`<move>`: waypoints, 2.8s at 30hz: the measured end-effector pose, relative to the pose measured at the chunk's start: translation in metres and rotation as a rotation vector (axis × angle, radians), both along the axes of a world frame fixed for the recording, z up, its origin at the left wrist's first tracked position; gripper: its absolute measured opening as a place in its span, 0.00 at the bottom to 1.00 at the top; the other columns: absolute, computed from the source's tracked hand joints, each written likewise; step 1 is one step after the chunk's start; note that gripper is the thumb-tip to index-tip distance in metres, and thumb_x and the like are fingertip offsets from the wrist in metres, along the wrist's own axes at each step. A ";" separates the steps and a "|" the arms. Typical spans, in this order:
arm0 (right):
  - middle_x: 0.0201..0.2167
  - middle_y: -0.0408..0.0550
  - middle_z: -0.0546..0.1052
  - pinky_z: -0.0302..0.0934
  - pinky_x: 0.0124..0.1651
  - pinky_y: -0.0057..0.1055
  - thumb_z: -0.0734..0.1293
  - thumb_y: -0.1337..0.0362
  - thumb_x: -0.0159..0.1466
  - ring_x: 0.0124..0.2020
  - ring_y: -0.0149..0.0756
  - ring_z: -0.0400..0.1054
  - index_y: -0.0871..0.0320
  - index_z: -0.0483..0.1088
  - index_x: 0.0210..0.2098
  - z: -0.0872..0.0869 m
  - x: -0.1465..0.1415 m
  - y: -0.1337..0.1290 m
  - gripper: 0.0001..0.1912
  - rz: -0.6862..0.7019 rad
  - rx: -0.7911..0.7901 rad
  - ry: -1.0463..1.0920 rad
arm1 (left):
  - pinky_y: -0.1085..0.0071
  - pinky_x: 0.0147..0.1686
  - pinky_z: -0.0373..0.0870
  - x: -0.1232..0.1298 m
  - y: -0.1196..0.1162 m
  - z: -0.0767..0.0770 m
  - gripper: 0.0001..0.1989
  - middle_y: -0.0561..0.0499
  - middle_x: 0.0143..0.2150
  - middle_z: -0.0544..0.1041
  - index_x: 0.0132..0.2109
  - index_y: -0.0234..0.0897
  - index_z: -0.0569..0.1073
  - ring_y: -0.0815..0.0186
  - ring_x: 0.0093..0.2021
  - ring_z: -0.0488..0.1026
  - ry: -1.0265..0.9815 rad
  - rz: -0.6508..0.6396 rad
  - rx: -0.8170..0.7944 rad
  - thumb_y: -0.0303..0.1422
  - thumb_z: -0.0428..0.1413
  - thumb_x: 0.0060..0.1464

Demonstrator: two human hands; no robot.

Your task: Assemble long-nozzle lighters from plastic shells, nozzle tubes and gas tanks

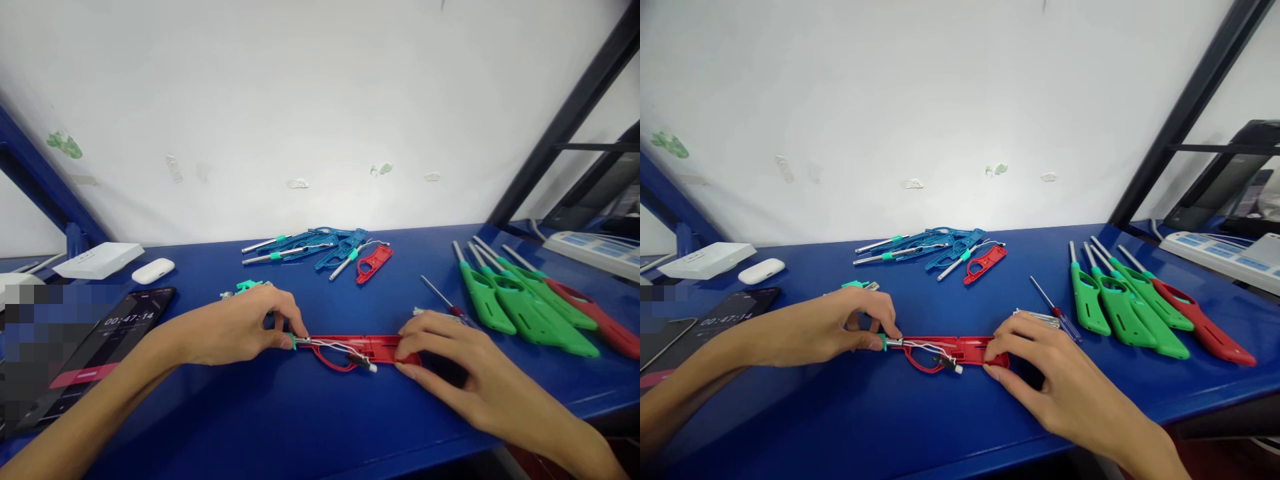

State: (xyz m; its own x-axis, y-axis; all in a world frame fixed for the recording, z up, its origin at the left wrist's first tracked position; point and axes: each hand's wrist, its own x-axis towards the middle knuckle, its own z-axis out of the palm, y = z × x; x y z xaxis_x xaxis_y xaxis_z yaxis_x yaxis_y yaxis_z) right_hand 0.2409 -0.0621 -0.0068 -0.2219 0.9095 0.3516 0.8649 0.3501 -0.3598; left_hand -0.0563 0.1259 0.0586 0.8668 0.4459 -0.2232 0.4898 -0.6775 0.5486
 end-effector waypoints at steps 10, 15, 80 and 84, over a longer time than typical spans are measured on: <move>0.46 0.38 0.79 0.67 0.57 0.33 0.65 0.57 0.76 0.51 0.34 0.75 0.43 0.73 0.46 -0.002 0.000 0.001 0.04 -0.005 -0.001 -0.003 | 0.69 0.33 0.65 0.010 -0.006 -0.002 0.11 0.52 0.36 0.80 0.40 0.44 0.83 0.64 0.34 0.71 -0.019 0.026 0.044 0.43 0.59 0.67; 0.46 0.39 0.80 0.68 0.57 0.34 0.65 0.58 0.75 0.52 0.36 0.75 0.44 0.74 0.45 -0.001 -0.001 0.000 0.04 -0.008 0.004 0.002 | 0.71 0.31 0.64 0.012 -0.003 -0.007 0.12 0.53 0.34 0.80 0.38 0.43 0.83 0.66 0.32 0.70 -0.041 0.031 0.026 0.43 0.60 0.66; 0.46 0.38 0.83 0.69 0.56 0.29 0.66 0.68 0.75 0.47 0.30 0.76 0.50 0.74 0.56 -0.005 -0.022 0.002 0.13 0.132 0.277 -0.013 | 0.70 0.28 0.61 0.019 -0.019 -0.005 0.12 0.55 0.31 0.72 0.39 0.43 0.80 0.67 0.30 0.66 0.028 0.073 -0.063 0.45 0.61 0.62; 0.46 0.38 0.83 0.69 0.55 0.29 0.67 0.68 0.75 0.47 0.30 0.75 0.50 0.74 0.56 -0.004 -0.023 0.002 0.12 0.128 0.240 -0.005 | 0.70 0.30 0.63 0.019 -0.018 -0.006 0.11 0.56 0.32 0.73 0.38 0.44 0.80 0.67 0.31 0.67 0.028 0.072 -0.053 0.45 0.62 0.62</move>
